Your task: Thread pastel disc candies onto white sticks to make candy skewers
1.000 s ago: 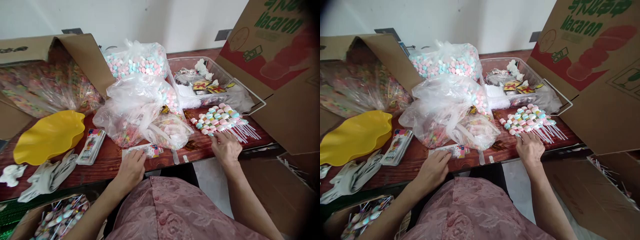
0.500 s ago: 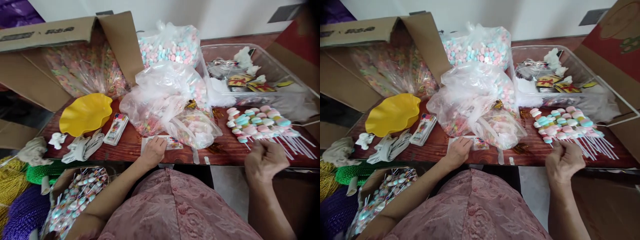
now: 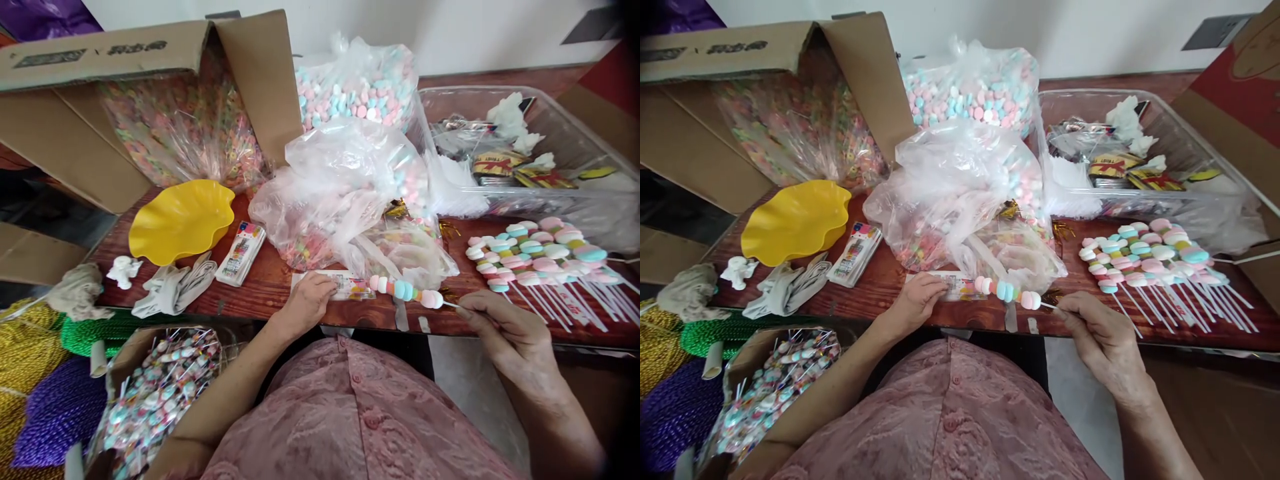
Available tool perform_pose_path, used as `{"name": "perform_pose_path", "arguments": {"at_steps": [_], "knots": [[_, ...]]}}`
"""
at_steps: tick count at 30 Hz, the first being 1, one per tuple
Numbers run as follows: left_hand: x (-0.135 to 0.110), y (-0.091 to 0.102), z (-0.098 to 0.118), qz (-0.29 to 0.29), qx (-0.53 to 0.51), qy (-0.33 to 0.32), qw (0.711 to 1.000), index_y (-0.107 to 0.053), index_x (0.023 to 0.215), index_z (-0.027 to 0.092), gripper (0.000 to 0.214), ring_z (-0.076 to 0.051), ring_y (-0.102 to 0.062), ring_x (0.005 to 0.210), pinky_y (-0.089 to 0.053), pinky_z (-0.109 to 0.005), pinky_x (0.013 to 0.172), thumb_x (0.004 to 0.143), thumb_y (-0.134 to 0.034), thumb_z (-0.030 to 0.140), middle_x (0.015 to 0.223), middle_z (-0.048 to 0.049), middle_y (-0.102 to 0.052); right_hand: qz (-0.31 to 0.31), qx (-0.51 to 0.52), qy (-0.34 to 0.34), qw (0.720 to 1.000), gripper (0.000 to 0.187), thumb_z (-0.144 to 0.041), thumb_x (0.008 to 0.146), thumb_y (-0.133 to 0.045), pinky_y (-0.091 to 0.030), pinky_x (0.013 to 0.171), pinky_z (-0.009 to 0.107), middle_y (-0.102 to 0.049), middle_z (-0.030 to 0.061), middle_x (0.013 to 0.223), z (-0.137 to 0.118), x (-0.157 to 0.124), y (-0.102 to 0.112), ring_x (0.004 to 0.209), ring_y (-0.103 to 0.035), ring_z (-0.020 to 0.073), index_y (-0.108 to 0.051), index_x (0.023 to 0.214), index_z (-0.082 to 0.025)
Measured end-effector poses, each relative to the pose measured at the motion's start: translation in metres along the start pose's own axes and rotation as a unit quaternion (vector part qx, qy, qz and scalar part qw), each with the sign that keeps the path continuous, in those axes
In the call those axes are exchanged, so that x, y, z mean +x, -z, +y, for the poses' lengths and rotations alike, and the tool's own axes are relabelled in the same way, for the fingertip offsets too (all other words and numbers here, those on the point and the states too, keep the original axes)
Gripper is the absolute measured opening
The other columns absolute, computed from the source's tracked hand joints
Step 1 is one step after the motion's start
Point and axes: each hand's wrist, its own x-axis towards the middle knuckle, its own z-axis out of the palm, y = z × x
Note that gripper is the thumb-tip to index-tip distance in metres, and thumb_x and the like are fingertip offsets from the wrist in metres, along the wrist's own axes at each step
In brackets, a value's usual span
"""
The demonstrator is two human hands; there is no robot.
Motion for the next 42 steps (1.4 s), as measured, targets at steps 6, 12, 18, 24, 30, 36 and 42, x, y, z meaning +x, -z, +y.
{"name": "perform_pose_path", "arguments": {"at_steps": [6, 12, 18, 24, 30, 36, 42], "knots": [[-0.003, -0.006, -0.005, 0.028, 0.014, 0.024, 0.999, -0.066, 0.082, 0.016, 0.020, -0.019, -0.060, 0.086, -0.051, -0.035, 0.080, 0.093, -0.050, 0.013, 0.087, -0.0085, -0.069, -0.025, 0.025, -0.003, 0.999, 0.003, -0.023, 0.085, -0.064, -0.048, 0.062, 0.030, -0.064, 0.0036, 0.078, 0.009, -0.009, -0.004, 0.068, -0.062, 0.0183, -0.063, 0.084, -0.026], [-0.002, -0.005, -0.011, 0.057, -0.041, 0.065, 0.995, -0.063, 0.078, 0.017, 0.014, -0.016, -0.059, 0.076, -0.048, -0.031, 0.073, 0.091, -0.056, 0.017, 0.078, -0.0044, -0.065, -0.024, 0.076, -0.016, 0.997, 0.007, -0.019, 0.087, -0.062, -0.048, 0.066, 0.028, -0.064, 0.0018, 0.083, 0.002, -0.021, -0.012, 0.073, -0.062, 0.0166, -0.063, 0.088, -0.026], [-0.002, -0.003, -0.013, 0.070, -0.094, 0.075, 0.990, -0.065, 0.079, 0.017, 0.013, -0.015, -0.061, 0.074, -0.049, -0.029, 0.072, 0.090, -0.059, 0.020, 0.078, -0.0041, -0.067, -0.029, 0.083, -0.001, 0.996, 0.006, -0.022, 0.089, -0.060, -0.046, 0.063, 0.027, -0.061, 0.0005, 0.077, -0.006, -0.018, -0.025, 0.068, -0.059, 0.0146, -0.061, 0.083, -0.023], [-0.006, -0.005, -0.016, 0.062, -0.072, 0.048, 0.994, -0.068, 0.080, 0.017, 0.019, -0.016, -0.061, 0.077, -0.050, -0.031, 0.074, 0.093, -0.056, 0.024, 0.080, -0.0061, -0.068, -0.083, 0.053, 0.016, 0.995, 0.011, -0.026, 0.092, -0.056, -0.048, 0.063, 0.026, -0.062, 0.0013, 0.076, -0.008, -0.009, -0.022, 0.068, -0.059, 0.0139, -0.063, 0.084, -0.021], [-0.008, -0.006, -0.017, 0.056, -0.050, -0.006, 0.997, -0.070, 0.087, 0.018, 0.018, -0.017, -0.062, 0.082, -0.052, -0.032, 0.079, 0.094, -0.054, 0.021, 0.084, -0.0065, -0.070, -0.102, 0.037, 0.025, 0.994, 0.013, -0.026, 0.093, -0.054, -0.049, 0.061, 0.024, -0.064, 0.0012, 0.078, -0.013, -0.003, -0.016, 0.069, -0.061, 0.0130, -0.063, 0.084, -0.022], [-0.009, -0.002, -0.017, 0.039, -0.062, -0.038, 0.997, -0.070, 0.085, 0.017, 0.021, -0.017, -0.061, 0.086, -0.051, -0.032, 0.081, 0.094, -0.050, 0.016, 0.087, -0.0083, -0.070, -0.066, -0.034, 0.187, 0.980, 0.015, -0.015, 0.090, -0.055, -0.052, 0.065, 0.023, -0.065, 0.0061, 0.094, -0.025, 0.006, -0.011, 0.079, -0.065, 0.0143, -0.064, 0.101, -0.021], [-0.010, 0.000, -0.019, 0.052, -0.078, -0.052, 0.994, -0.070, 0.088, 0.017, 0.019, -0.017, -0.061, 0.086, -0.052, -0.032, 0.081, 0.094, -0.052, 0.015, 0.088, -0.0082, -0.070, -0.069, -0.095, 0.238, 0.964, 0.019, -0.012, 0.091, -0.053, -0.053, 0.067, 0.021, -0.065, 0.0083, 0.099, -0.020, 0.013, -0.001, 0.084, -0.066, 0.0143, -0.063, 0.104, -0.021]]}}
